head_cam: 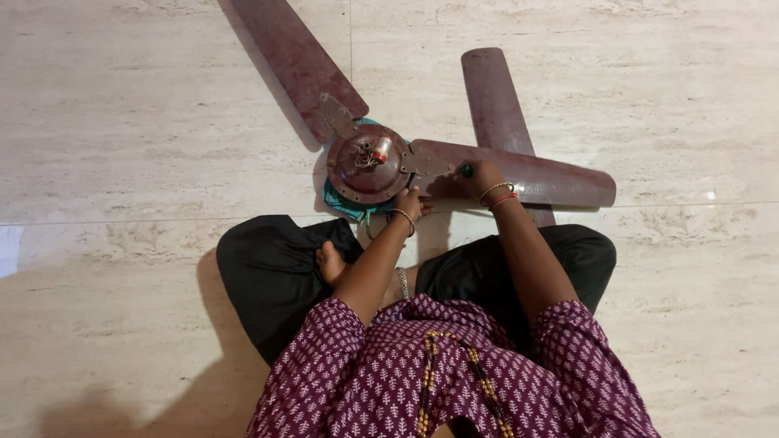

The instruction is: The person sits on the floor and uses a screwdriver to attach fan blades to the motor housing. They align each blade and tighten the screws to secure them in place.

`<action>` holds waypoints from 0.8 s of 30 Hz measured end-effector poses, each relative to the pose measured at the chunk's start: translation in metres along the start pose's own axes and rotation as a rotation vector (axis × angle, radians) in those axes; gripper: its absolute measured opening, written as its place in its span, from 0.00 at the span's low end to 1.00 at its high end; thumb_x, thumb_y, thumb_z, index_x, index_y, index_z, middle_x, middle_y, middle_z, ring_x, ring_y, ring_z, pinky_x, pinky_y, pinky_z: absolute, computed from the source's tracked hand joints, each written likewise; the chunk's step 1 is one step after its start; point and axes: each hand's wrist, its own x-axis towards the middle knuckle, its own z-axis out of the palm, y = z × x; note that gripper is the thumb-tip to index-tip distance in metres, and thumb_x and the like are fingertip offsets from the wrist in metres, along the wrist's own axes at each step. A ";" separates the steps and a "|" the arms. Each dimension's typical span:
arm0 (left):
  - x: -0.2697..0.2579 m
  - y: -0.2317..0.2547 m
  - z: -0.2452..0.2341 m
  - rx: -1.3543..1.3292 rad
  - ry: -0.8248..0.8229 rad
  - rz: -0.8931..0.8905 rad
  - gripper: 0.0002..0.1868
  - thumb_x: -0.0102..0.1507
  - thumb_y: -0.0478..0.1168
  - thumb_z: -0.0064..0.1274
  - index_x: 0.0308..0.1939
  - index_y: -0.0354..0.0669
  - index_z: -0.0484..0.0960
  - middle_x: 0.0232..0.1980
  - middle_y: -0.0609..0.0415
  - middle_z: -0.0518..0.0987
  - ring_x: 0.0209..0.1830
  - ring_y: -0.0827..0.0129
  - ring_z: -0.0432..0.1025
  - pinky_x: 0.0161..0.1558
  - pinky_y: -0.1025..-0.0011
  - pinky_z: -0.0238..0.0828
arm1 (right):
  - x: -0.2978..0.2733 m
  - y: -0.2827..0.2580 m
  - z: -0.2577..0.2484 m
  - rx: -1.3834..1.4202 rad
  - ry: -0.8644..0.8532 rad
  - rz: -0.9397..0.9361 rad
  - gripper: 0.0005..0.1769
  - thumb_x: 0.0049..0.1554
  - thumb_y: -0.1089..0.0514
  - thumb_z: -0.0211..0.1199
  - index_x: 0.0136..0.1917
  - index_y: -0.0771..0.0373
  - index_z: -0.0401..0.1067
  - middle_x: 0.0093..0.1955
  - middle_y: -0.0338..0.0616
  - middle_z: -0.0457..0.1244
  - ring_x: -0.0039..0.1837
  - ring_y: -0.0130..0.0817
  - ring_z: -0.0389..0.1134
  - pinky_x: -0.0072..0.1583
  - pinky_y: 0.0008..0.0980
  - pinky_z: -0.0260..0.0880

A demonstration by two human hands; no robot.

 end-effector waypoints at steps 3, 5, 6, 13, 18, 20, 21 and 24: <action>0.000 0.004 0.000 -0.008 -0.001 -0.038 0.15 0.72 0.49 0.41 0.52 0.42 0.66 0.39 0.45 0.82 0.31 0.56 0.80 0.28 0.60 0.78 | -0.005 0.004 0.003 -0.049 -0.011 -0.025 0.12 0.50 0.51 0.72 0.47 0.55 0.81 0.46 0.55 0.71 0.49 0.56 0.72 0.52 0.48 0.73; 0.000 0.004 0.000 -0.012 0.006 -0.054 0.15 0.71 0.50 0.40 0.52 0.43 0.65 0.38 0.47 0.80 0.30 0.56 0.80 0.30 0.59 0.80 | -0.004 0.002 0.004 -0.075 -0.019 -0.011 0.13 0.50 0.51 0.72 0.47 0.56 0.81 0.46 0.56 0.71 0.49 0.57 0.72 0.52 0.49 0.73; 0.000 0.003 0.001 0.008 0.020 -0.035 0.16 0.72 0.51 0.41 0.51 0.42 0.67 0.38 0.47 0.80 0.30 0.56 0.80 0.30 0.59 0.80 | -0.004 0.001 0.004 -0.062 -0.018 -0.013 0.13 0.50 0.51 0.72 0.48 0.55 0.81 0.47 0.55 0.71 0.49 0.57 0.72 0.52 0.49 0.73; -0.020 0.016 0.004 0.229 0.061 -0.162 0.19 0.68 0.51 0.53 0.49 0.38 0.74 0.40 0.45 0.82 0.33 0.53 0.79 0.35 0.56 0.79 | 0.004 -0.018 0.004 -0.064 -0.027 0.010 0.13 0.54 0.50 0.71 0.51 0.56 0.80 0.48 0.56 0.71 0.51 0.57 0.72 0.53 0.49 0.73; -0.079 0.049 0.007 1.488 -0.064 0.159 0.22 0.68 0.55 0.56 0.49 0.37 0.84 0.49 0.36 0.81 0.50 0.44 0.77 0.53 0.52 0.74 | 0.001 -0.032 -0.013 0.041 0.068 -0.091 0.11 0.51 0.54 0.73 0.47 0.60 0.81 0.48 0.53 0.71 0.49 0.53 0.73 0.53 0.45 0.74; -0.100 0.053 0.017 1.598 -0.074 0.263 0.21 0.65 0.51 0.55 0.54 0.40 0.80 0.56 0.38 0.80 0.57 0.43 0.76 0.56 0.52 0.74 | 0.001 -0.038 -0.025 0.105 0.096 -0.082 0.11 0.51 0.55 0.73 0.47 0.60 0.81 0.47 0.52 0.72 0.49 0.49 0.74 0.53 0.43 0.75; -0.104 0.053 0.022 1.648 -0.103 0.372 0.21 0.64 0.50 0.55 0.57 0.41 0.80 0.61 0.40 0.78 0.63 0.45 0.72 0.62 0.54 0.71 | 0.004 -0.041 -0.031 0.099 0.115 -0.046 0.11 0.52 0.55 0.73 0.47 0.60 0.81 0.47 0.52 0.72 0.49 0.48 0.74 0.53 0.42 0.75; -0.097 0.036 0.040 1.802 -0.139 0.640 0.27 0.62 0.47 0.55 0.65 0.46 0.75 0.73 0.42 0.68 0.78 0.47 0.57 0.75 0.51 0.57 | 0.002 -0.048 -0.046 0.096 0.170 0.036 0.10 0.54 0.55 0.73 0.49 0.59 0.81 0.47 0.52 0.72 0.50 0.47 0.75 0.53 0.41 0.75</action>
